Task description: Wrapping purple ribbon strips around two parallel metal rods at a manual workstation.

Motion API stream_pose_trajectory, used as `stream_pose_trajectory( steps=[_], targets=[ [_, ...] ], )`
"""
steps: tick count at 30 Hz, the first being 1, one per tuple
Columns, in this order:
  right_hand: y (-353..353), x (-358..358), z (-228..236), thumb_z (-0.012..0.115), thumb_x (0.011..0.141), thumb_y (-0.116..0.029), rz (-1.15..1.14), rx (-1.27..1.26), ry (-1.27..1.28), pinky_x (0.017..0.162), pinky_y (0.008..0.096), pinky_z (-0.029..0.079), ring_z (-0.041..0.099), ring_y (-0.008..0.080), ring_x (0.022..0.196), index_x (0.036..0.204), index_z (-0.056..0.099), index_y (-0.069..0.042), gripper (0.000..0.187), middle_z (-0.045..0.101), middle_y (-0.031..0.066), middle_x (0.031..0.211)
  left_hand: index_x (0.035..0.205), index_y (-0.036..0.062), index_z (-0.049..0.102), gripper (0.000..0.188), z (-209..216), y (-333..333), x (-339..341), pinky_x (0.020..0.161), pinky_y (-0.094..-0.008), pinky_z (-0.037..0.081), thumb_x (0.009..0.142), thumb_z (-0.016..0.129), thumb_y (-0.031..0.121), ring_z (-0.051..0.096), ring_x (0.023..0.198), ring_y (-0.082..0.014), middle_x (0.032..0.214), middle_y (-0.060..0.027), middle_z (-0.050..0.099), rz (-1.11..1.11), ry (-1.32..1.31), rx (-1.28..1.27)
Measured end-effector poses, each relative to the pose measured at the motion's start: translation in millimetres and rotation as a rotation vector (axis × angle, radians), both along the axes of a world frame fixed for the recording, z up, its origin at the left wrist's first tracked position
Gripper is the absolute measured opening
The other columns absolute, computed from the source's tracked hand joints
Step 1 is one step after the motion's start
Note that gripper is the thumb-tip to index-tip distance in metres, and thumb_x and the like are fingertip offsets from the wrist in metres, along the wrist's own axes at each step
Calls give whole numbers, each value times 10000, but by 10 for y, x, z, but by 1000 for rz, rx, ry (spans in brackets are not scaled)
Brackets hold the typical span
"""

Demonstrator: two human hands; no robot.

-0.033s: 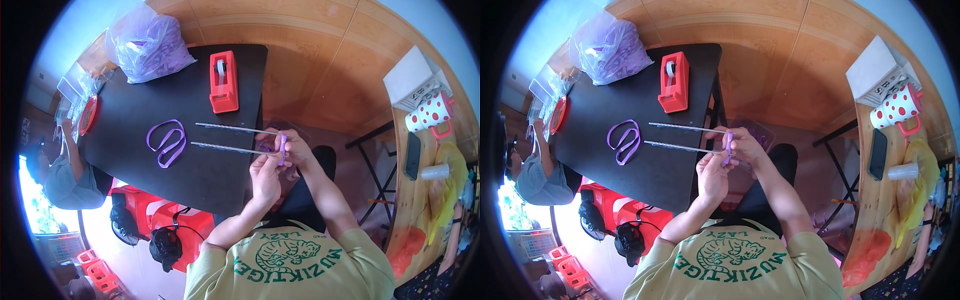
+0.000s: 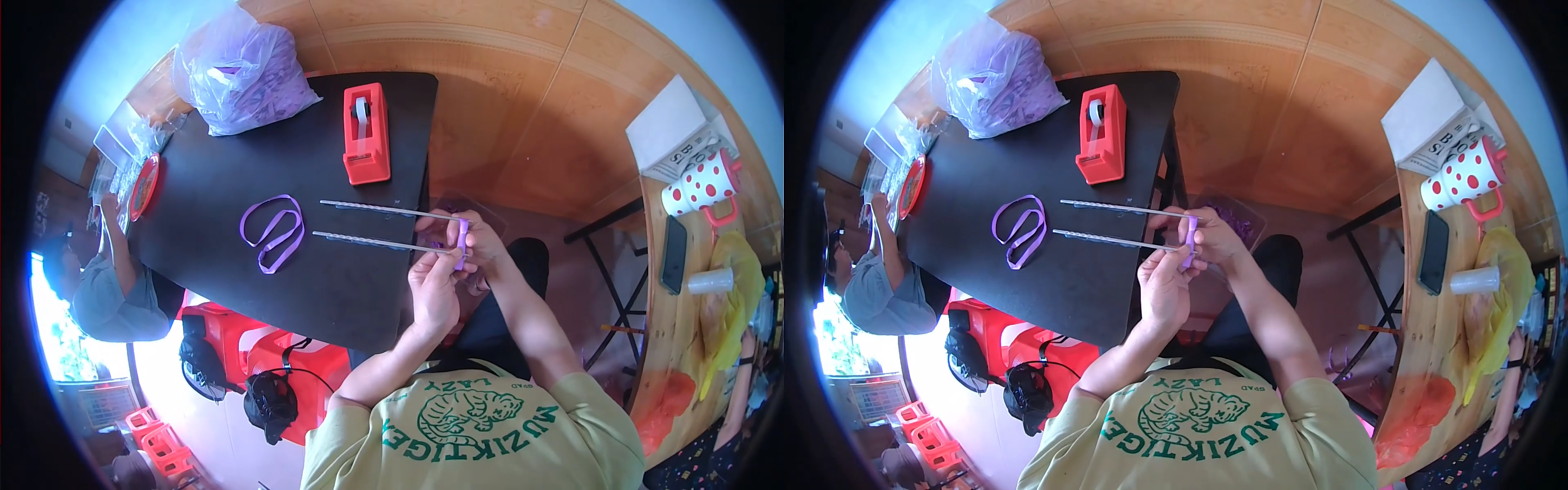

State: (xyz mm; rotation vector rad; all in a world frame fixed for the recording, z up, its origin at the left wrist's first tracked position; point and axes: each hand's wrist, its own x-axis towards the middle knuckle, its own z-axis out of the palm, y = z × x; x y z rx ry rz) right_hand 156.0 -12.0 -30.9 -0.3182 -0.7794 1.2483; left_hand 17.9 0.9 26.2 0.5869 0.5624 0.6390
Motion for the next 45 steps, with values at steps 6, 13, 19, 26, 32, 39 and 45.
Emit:
stream_pose_trajectory(
  steps=[6, 13, 19, 26, 32, 39, 45],
  targets=[
    [203, -178, -465, 696, 819, -300, 31, 8, 80, 807, 301, 506, 612, 241, 986, 912, 613, 17, 341, 597, 170, 1113, 818, 25, 648, 98, -41, -36, 34, 683, -283, 480, 882, 579, 51, 626, 683, -155, 818, -93, 666, -16, -30, 7],
    [-337, -94, -86, 490, 960, -247, -348, -516, 382, 744, 308, 519, 625, 184, 848, 1143, 533, -1, 310, 618, 123, 941, 838, 26, 644, 140, -2, -53, -103, 690, -275, 467, 901, 538, 93, 628, 707, -152, 874, -95, 681, -81, 1, -49],
    [-404, -313, 614, 626, 875, -114, -599, -569, -324, 718, 271, 497, 613, 147, 791, 1261, 441, -23, 438, 630, 98, 892, 842, -2, 651, 161, -182, -239, -232, 652, -242, 457, 874, 512, 71, 614, 691, -142, 834, -106, 681, -225, 86, 8],
    [-418, -354, 613, 605, 759, 118, -723, -537, -112, 576, 252, 501, 630, 146, 702, 1095, 512, -10, 371, 640, 80, 848, 919, -1, 653, 111, -79, -288, -525, 687, -212, 444, 880, 598, 88, 567, 770, -80, 836, -25, 629, -672, 59, 509],
    [-704, -59, 399, 601, 796, 87, -1027, -419, -112, 556, 225, 455, 580, 121, 644, 956, 586, -16, 191, 615, 68, 811, 846, -13, 636, 73, 780, 264, -1194, 703, -296, 496, 861, 588, 39, 633, 781, -220, 856, -100, 642, -752, -189, 997],
    [-738, 521, -585, 623, 861, -18, -1132, -746, -569, 588, 225, 454, 560, 87, 687, 980, 609, -7, 120, 589, 30, 740, 809, -24, 664, 67, 893, 1641, -1593, 620, -281, 466, 760, 633, 8, 602, 673, -198, 748, -120, 609, 409, 799, 1520],
    [-744, 734, -1050, 620, 865, -13, -1386, -882, -944, 709, 267, 491, 604, 156, 768, 963, 641, 26, 107, 628, 43, 810, 823, 2, 673, 115, 577, 1865, -1719, 823, -398, 406, 785, 647, 107, 522, 974, -290, 954, -106, 583, 373, 1392, 1605]
  ],
)
